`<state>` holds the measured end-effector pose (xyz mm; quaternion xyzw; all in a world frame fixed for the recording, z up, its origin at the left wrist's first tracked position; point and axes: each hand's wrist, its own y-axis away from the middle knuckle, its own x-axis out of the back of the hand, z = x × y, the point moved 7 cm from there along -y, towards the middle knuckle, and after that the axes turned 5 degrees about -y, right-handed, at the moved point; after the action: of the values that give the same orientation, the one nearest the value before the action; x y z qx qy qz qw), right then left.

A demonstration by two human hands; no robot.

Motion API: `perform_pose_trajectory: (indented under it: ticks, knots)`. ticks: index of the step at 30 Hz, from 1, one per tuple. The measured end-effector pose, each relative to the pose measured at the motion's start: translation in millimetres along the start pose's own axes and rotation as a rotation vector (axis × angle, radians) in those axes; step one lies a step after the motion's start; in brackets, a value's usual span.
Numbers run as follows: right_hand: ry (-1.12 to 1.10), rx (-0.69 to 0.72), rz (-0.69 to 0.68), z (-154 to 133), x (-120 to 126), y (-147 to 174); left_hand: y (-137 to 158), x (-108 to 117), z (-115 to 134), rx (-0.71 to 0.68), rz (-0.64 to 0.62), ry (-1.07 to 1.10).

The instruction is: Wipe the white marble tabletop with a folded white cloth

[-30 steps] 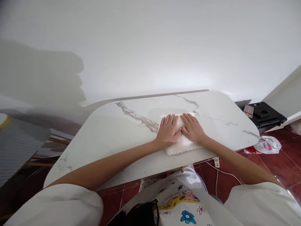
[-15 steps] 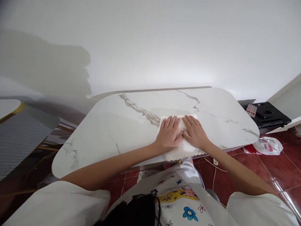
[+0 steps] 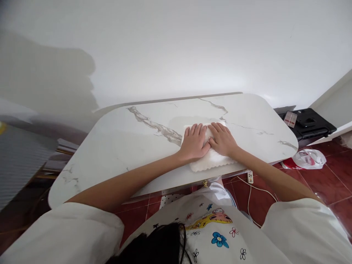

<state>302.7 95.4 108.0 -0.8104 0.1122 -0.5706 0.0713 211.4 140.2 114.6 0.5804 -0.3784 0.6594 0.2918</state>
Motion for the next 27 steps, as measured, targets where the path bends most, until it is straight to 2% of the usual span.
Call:
perform_pose_trajectory:
  ticks: [8,17,22,27]
  knots:
    - [-0.037,0.081,0.041,45,-1,-80,-75,-3,-30,0.028,0.102,0.038]
    - [-0.079,0.092,0.066,100,-7,-158,-154,-21,-60,0.092,0.103,0.014]
    - [-0.096,0.097,0.067,125,-8,-188,-182,-24,-66,0.126,0.108,0.025]
    - [-0.13,0.129,0.057,139,-9,-203,-197,-24,-70,0.137,0.118,0.007]
